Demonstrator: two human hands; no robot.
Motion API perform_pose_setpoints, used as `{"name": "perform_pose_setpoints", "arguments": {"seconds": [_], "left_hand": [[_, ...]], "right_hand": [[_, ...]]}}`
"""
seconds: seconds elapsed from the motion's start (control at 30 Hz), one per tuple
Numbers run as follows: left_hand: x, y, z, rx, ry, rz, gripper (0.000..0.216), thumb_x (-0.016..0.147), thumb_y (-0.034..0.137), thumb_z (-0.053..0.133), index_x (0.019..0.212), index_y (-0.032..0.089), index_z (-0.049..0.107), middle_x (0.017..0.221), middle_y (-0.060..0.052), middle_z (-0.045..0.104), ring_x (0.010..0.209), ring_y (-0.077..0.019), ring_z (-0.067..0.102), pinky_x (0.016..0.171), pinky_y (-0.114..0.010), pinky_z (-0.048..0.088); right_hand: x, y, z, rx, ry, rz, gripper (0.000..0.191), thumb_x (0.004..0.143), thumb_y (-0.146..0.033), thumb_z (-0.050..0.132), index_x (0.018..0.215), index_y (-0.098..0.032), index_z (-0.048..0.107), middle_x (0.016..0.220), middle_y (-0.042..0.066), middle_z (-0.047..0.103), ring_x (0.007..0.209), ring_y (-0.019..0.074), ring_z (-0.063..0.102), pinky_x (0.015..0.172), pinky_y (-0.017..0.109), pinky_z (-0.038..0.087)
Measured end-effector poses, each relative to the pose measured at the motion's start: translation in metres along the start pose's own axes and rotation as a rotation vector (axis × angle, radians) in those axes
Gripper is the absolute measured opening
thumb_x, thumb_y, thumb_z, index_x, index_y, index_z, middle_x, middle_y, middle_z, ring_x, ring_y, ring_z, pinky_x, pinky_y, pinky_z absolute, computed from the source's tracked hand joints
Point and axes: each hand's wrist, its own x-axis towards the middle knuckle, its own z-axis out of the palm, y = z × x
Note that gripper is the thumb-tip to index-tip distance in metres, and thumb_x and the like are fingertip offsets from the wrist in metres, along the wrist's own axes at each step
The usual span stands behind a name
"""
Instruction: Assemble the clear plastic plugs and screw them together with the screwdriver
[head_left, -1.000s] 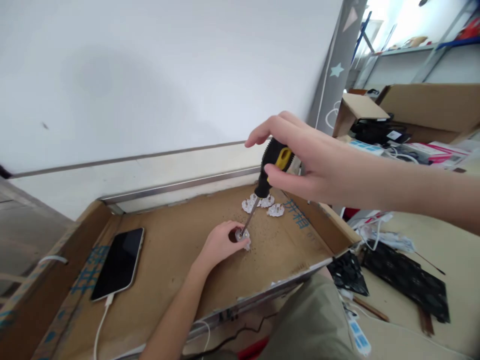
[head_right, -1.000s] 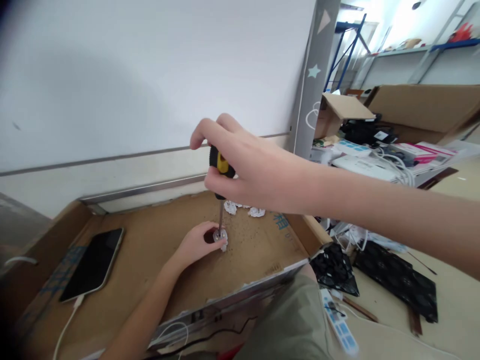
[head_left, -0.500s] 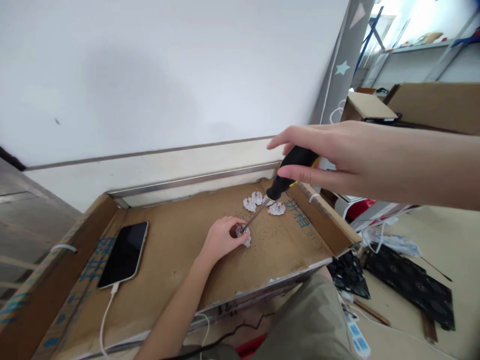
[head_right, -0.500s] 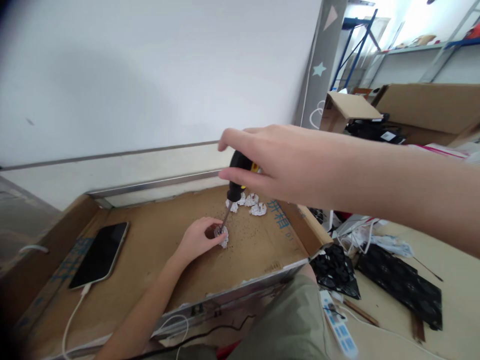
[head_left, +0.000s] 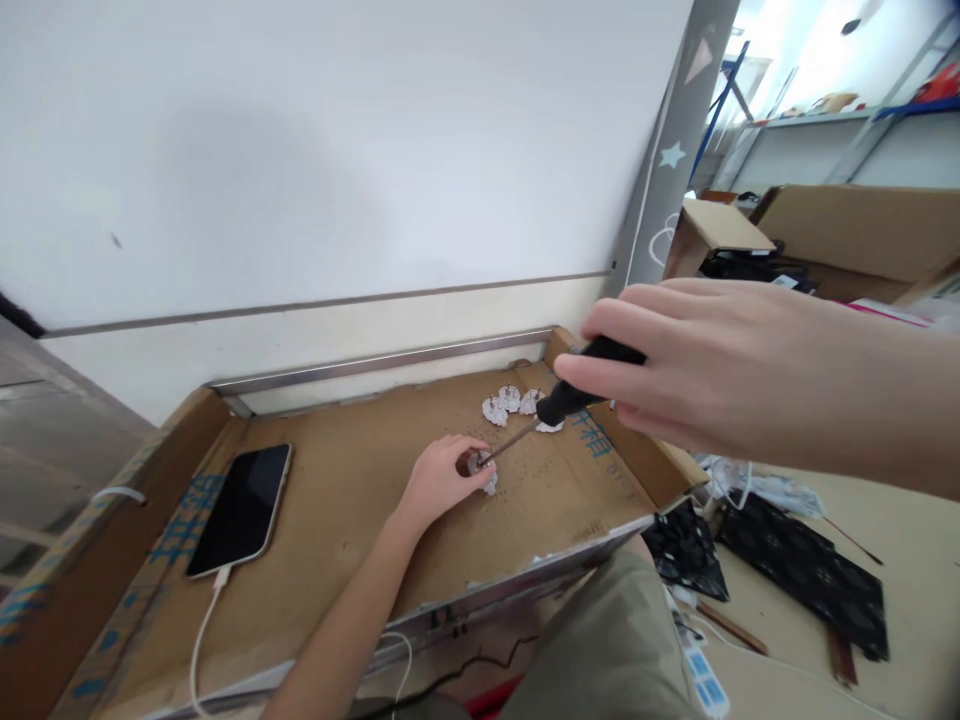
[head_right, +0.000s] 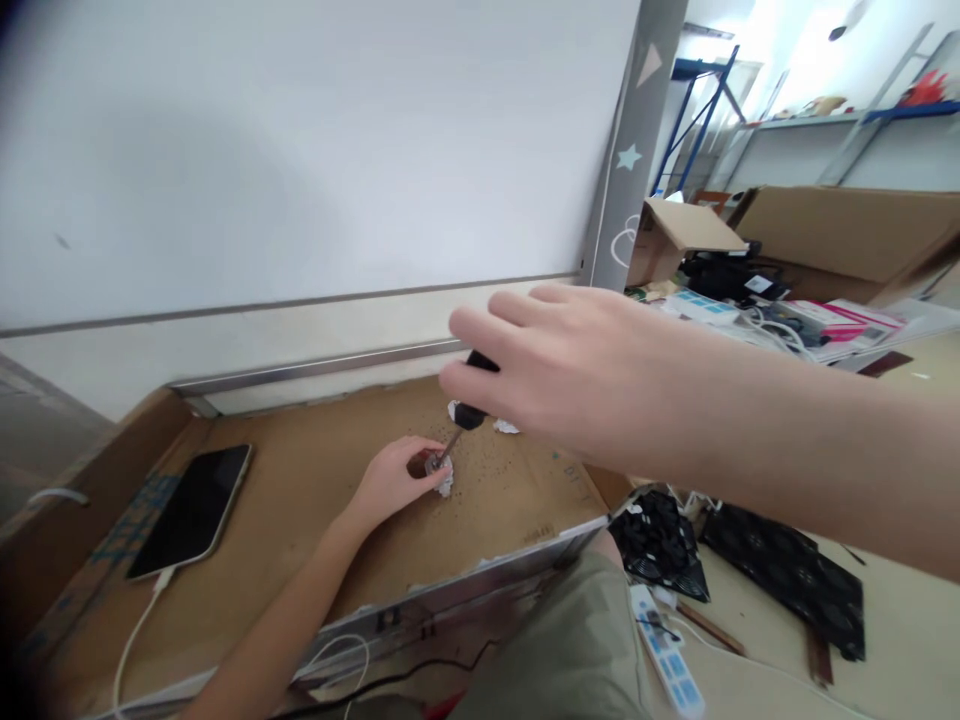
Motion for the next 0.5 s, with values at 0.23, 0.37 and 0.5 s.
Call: {"name": "perform_pose_setpoints", "arguments": {"seconds": [0.23,0.37,0.5], "left_hand": [[-0.001,0.0,0.0,-0.013,0.001,-0.001,0.024,0.076,0.037,0.063,0.096,0.023,0.064,0.089,-0.001,0.067,0.082,-0.0182,0.06,0.077,-0.03,0.046],[-0.002,0.001,-0.003,-0.037,0.006,-0.029,0.025,0.076,0.037,0.064,0.098,0.025,0.064,0.089,-0.001,0.067,0.083,-0.0186,0.06,0.078,-0.03,0.046],[-0.002,0.002,-0.004,-0.062,0.032,-0.017,0.025,0.078,0.039,0.062,0.099,0.025,0.064,0.089,-0.001,0.066,0.084,-0.0183,0.06,0.078,-0.03,0.046]], "right_hand": [[-0.013,0.014,0.007,-0.125,0.02,0.037,0.036,0.09,-0.033,0.029,0.117,-0.024,0.052,0.098,0.007,0.05,0.08,0.0162,0.044,0.062,0.031,0.033],[-0.022,0.019,0.01,-0.128,0.049,0.054,0.035,0.09,-0.038,0.032,0.115,-0.024,0.052,0.099,0.007,0.051,0.08,0.0149,0.046,0.064,0.031,0.037],[-0.032,0.021,0.013,-0.123,0.09,0.117,0.035,0.089,-0.042,0.035,0.116,-0.03,0.052,0.103,0.005,0.052,0.083,0.0122,0.049,0.061,0.03,0.035]]}}
